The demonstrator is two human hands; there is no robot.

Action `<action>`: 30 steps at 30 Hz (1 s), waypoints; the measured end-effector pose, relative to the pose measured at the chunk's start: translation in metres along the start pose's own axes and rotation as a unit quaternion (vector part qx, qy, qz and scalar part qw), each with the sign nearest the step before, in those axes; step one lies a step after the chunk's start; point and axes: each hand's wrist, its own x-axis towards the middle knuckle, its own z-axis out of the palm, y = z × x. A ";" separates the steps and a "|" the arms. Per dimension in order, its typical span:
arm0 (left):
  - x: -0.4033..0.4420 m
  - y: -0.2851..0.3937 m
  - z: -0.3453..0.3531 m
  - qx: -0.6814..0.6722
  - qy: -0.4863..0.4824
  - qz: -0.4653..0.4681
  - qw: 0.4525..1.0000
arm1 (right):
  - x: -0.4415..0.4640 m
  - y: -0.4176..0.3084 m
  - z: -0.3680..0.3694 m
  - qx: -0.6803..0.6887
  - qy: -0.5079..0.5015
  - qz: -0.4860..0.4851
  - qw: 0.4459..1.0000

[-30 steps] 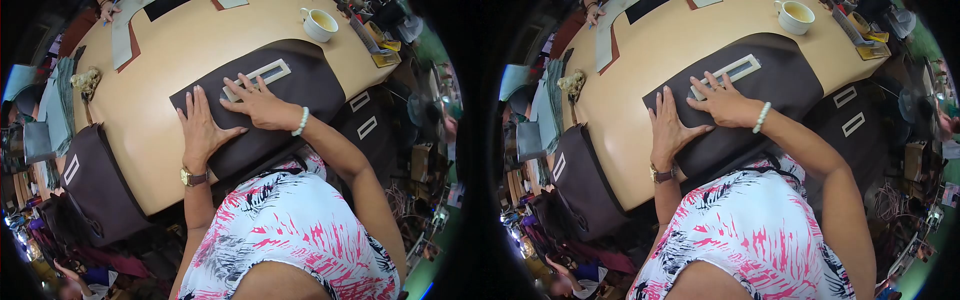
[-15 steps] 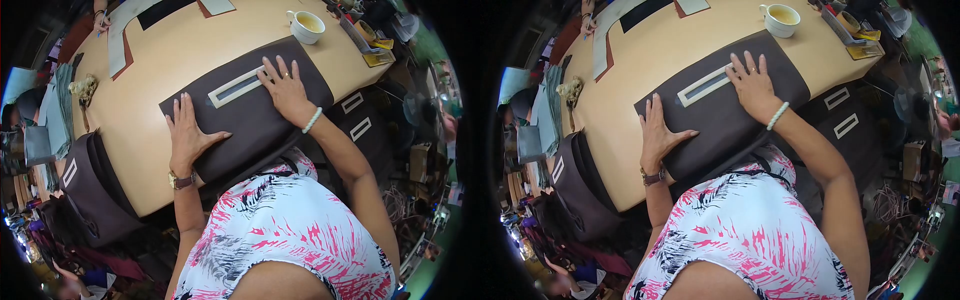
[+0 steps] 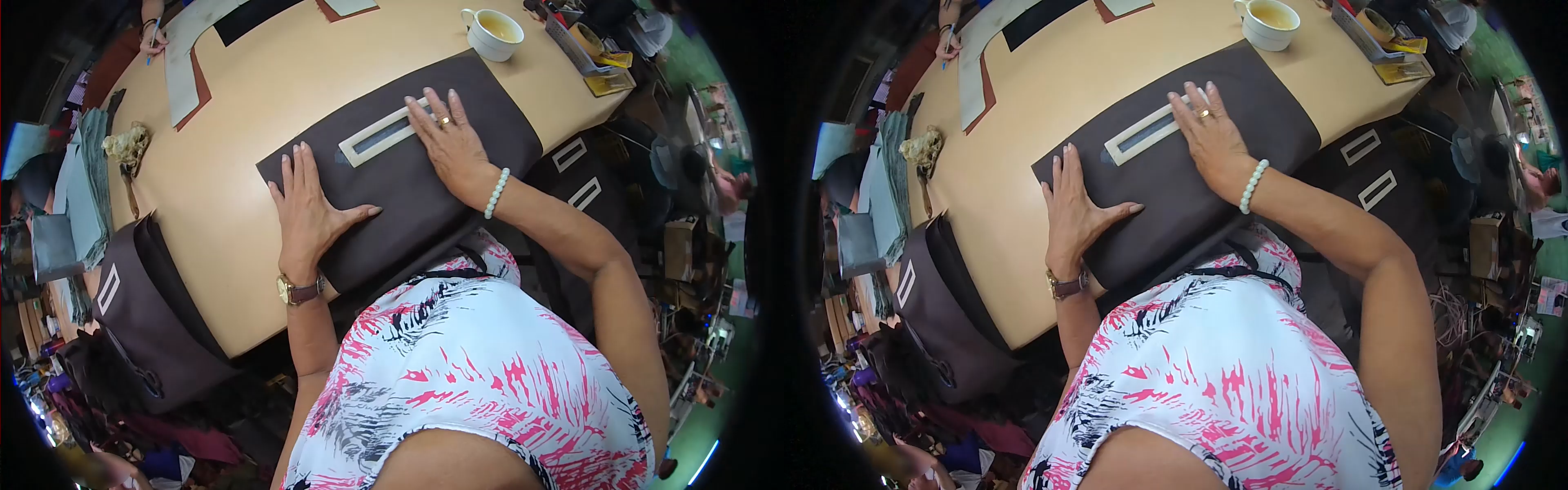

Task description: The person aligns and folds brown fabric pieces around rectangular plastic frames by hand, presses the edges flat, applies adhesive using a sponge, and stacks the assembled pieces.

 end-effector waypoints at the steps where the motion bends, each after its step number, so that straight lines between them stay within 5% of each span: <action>1: -0.001 -0.001 0.001 0.000 0.002 0.003 1.000 | 0.001 -0.006 -0.002 0.009 0.008 -0.002 1.000; 10: -0.014 0.008 -0.008 0.026 0.021 -0.012 0.999 | 0.011 -0.056 -0.031 0.209 0.104 -0.090 0.968; 15: -0.073 0.026 -0.019 0.029 0.049 -0.155 0.986 | 0.007 -0.005 -0.009 0.529 0.073 -0.097 0.840; 18: -0.101 0.032 -0.008 0.006 0.079 -0.223 0.972 | -0.029 0.043 0.014 0.470 0.159 0.128 0.859; 21: -0.106 0.036 0.005 0.010 0.152 -0.185 0.971 | -0.069 0.050 0.064 0.198 0.134 0.343 0.908; 23: -0.098 0.034 0.008 0.042 0.184 -0.134 0.973 | -0.081 0.061 0.063 0.322 0.136 0.322 0.880; 26: -0.079 0.030 -0.002 -0.368 0.189 -0.278 0.867 | -0.072 0.072 0.049 0.576 0.114 0.305 0.749; 29: -0.044 0.013 -0.036 -0.542 0.212 -0.274 0.765 | -0.040 0.095 0.047 0.807 0.152 0.284 0.494; 30: -0.026 0.008 -0.045 -0.580 0.225 -0.252 0.741 | -0.024 0.108 0.045 0.836 0.169 0.252 0.457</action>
